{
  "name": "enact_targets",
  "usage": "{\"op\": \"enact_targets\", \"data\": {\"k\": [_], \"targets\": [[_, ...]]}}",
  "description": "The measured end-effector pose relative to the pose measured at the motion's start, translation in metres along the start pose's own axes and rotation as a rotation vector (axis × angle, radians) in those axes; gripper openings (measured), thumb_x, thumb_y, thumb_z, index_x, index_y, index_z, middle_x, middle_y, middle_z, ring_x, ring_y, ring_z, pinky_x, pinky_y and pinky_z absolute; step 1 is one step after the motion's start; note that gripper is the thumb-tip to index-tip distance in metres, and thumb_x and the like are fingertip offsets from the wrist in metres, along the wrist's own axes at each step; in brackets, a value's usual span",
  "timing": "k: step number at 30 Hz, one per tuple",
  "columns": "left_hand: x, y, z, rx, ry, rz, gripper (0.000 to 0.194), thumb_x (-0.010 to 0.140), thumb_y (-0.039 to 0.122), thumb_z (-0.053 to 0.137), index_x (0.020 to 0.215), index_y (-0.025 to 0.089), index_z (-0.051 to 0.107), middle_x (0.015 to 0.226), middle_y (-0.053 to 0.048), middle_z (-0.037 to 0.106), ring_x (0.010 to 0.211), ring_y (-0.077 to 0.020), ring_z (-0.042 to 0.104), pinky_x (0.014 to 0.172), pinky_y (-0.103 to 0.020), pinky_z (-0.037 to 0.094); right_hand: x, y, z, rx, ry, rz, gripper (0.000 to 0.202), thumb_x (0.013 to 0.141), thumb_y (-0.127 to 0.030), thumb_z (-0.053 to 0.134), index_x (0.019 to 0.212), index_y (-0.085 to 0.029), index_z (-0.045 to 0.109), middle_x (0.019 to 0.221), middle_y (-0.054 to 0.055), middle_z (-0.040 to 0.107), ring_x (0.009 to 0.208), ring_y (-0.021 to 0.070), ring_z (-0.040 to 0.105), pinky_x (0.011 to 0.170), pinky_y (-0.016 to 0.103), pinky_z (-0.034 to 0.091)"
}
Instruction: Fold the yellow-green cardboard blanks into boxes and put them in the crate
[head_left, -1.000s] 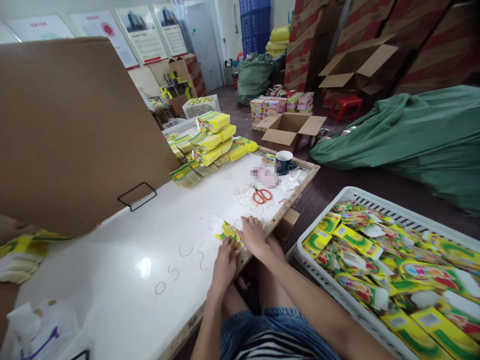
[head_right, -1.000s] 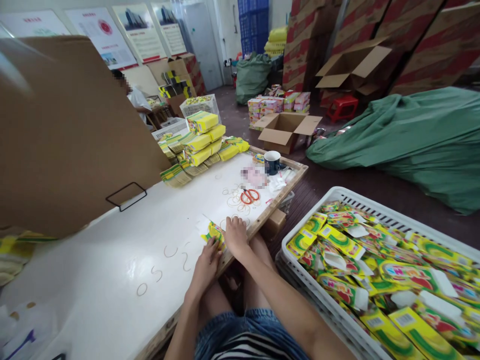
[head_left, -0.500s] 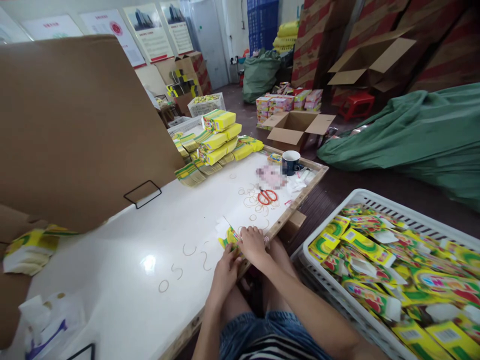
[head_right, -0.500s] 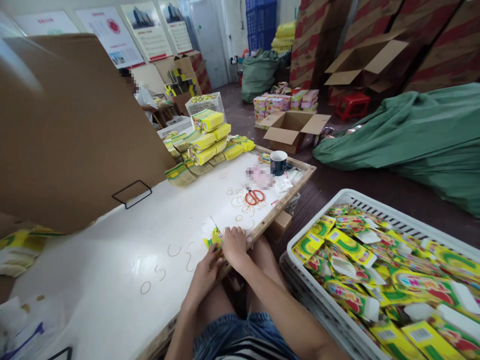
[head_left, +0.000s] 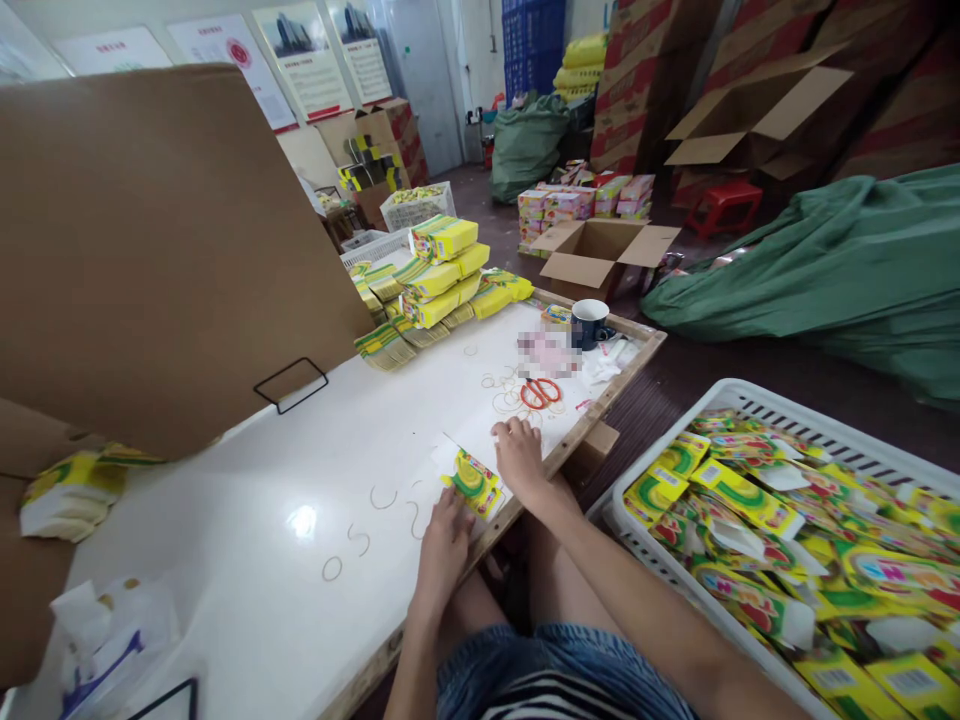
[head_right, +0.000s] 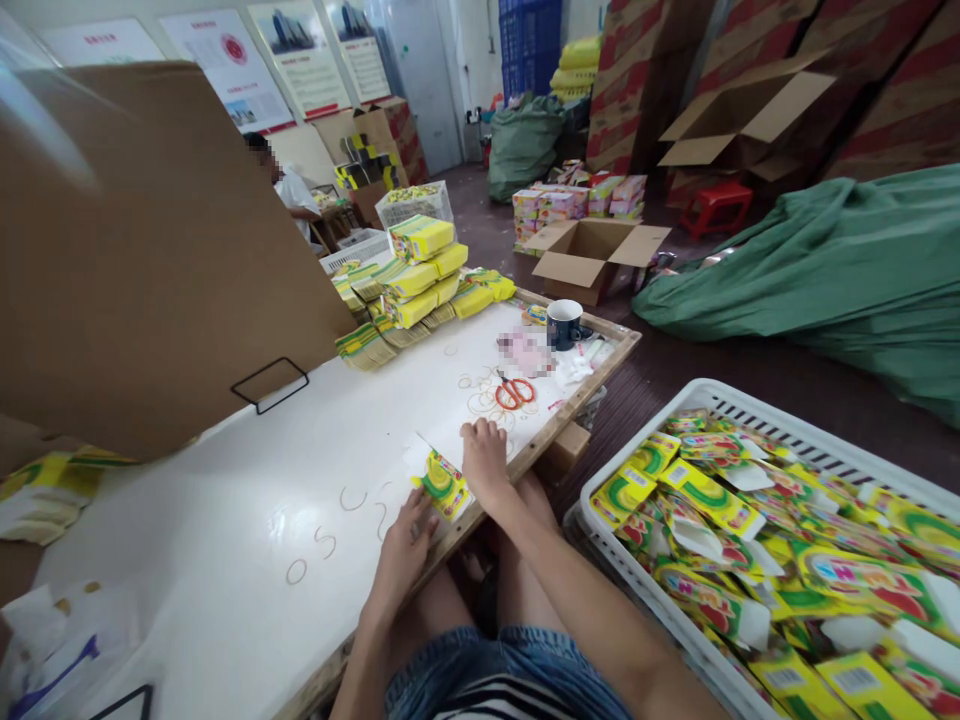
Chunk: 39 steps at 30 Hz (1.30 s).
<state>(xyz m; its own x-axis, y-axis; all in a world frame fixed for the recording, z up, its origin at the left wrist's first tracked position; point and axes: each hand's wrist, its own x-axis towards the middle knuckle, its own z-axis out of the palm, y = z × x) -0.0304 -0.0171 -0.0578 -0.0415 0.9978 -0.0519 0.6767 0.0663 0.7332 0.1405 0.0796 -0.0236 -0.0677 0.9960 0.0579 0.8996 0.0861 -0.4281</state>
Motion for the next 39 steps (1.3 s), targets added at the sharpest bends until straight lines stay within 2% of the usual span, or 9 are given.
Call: {"op": "enact_targets", "data": {"k": [4, 8, 11, 14, 17, 22, 28, 33, 39], "targets": [[0.0, -0.002, 0.003, -0.016, 0.022, 0.002, 0.042, 0.081, 0.02, 0.055, 0.121, 0.021, 0.066, 0.144, -0.008, 0.052, 0.139, -0.0271, 0.04, 0.119, -0.047, 0.025, -0.013, -0.012, 0.005, -0.003, -0.038, -0.038, 0.028, 0.089, -0.005, 0.043, 0.097, -0.014, 0.069, 0.108, 0.015, 0.061, 0.106, 0.0271, 0.049, 0.086, 0.037, 0.032], [-0.003, -0.004, 0.005, 0.03, 0.031, 0.024, 0.044, 0.083, 0.019, 0.052, 0.125, 0.019, 0.064, 0.145, -0.009, 0.05, 0.14, -0.0277, 0.039, 0.119, -0.048, 0.024, -0.015, -0.012, 0.001, 0.003, -0.007, -0.005, 0.033, 0.089, -0.004, 0.041, 0.109, -0.011, 0.066, 0.117, 0.018, 0.059, 0.109, 0.0292, 0.049, 0.087, 0.039, 0.033], [-0.004, -0.005, 0.006, 0.065, 0.05, 0.041, 0.043, 0.083, 0.019, 0.051, 0.125, 0.02, 0.064, 0.145, -0.01, 0.05, 0.139, -0.0284, 0.04, 0.119, -0.05, 0.024, -0.019, -0.018, 0.0, 0.057, -0.076, -0.066, 0.029, 0.093, -0.014, 0.044, 0.113, -0.015, 0.064, 0.117, 0.014, 0.062, 0.111, 0.0266, 0.051, 0.092, 0.037, 0.033], [-0.004, -0.008, 0.008, 0.087, 0.059, 0.052, 0.044, 0.084, 0.018, 0.049, 0.125, 0.017, 0.063, 0.145, -0.012, 0.05, 0.139, -0.0284, 0.04, 0.118, -0.05, 0.026, -0.026, -0.028, 0.005, 0.066, -0.159, -0.036, 0.025, 0.091, -0.024, 0.053, 0.105, -0.01, 0.068, 0.107, 0.018, 0.066, 0.107, 0.03, 0.056, 0.092, 0.039, 0.035], [-0.004, -0.01, 0.008, 0.093, 0.046, 0.05, 0.043, 0.085, 0.02, 0.048, 0.125, 0.015, 0.063, 0.145, -0.014, 0.049, 0.139, -0.0279, 0.039, 0.119, -0.048, 0.025, -0.028, -0.034, 0.01, 0.059, -0.179, 0.032, 0.032, 0.088, -0.026, 0.058, 0.108, -0.004, 0.067, 0.111, 0.023, 0.065, 0.109, 0.0342, 0.056, 0.092, 0.042, 0.037], [-0.005, -0.01, 0.008, -0.002, 0.061, 0.05, 0.041, 0.084, 0.024, 0.052, 0.123, 0.019, 0.064, 0.145, -0.011, 0.05, 0.139, -0.028, 0.04, 0.118, -0.049, 0.026, -0.029, -0.041, 0.013, 0.095, -0.25, 0.036, 0.026, 0.086, -0.034, 0.061, 0.096, -0.012, 0.072, 0.104, 0.017, 0.07, 0.103, 0.0299, 0.062, 0.087, 0.036, 0.041], [-0.004, -0.01, 0.011, -0.03, 0.08, 0.058, 0.04, 0.081, 0.024, 0.057, 0.119, 0.02, 0.067, 0.142, -0.011, 0.053, 0.138, -0.0304, 0.041, 0.12, -0.05, 0.021, -0.034, -0.043, 0.01, 0.096, -0.206, 0.055, 0.031, 0.089, -0.029, 0.056, 0.112, -0.009, 0.066, 0.116, 0.02, 0.064, 0.11, 0.0309, 0.059, 0.091, 0.037, 0.039], [-0.005, -0.011, 0.011, -0.013, 0.09, 0.041, 0.039, 0.081, 0.022, 0.058, 0.118, 0.02, 0.068, 0.141, -0.013, 0.054, 0.137, -0.0316, 0.042, 0.119, -0.051, 0.023, -0.04, -0.036, 0.007, 0.114, -0.217, 0.022, 0.025, 0.09, -0.029, 0.055, 0.106, -0.016, 0.07, 0.111, 0.015, 0.067, 0.105, 0.0282, 0.061, 0.088, 0.036, 0.04], [-0.008, -0.004, 0.012, 0.03, 0.086, 0.01, 0.041, 0.083, 0.024, 0.053, 0.122, 0.016, 0.065, 0.144, -0.013, 0.05, 0.138, -0.0291, 0.041, 0.119, -0.048, 0.025, -0.04, -0.035, 0.008, 0.121, -0.214, 0.091, 0.031, 0.091, -0.028, 0.053, 0.106, -0.007, 0.069, 0.112, 0.022, 0.066, 0.11, 0.0335, 0.059, 0.092, 0.041, 0.038]]}}
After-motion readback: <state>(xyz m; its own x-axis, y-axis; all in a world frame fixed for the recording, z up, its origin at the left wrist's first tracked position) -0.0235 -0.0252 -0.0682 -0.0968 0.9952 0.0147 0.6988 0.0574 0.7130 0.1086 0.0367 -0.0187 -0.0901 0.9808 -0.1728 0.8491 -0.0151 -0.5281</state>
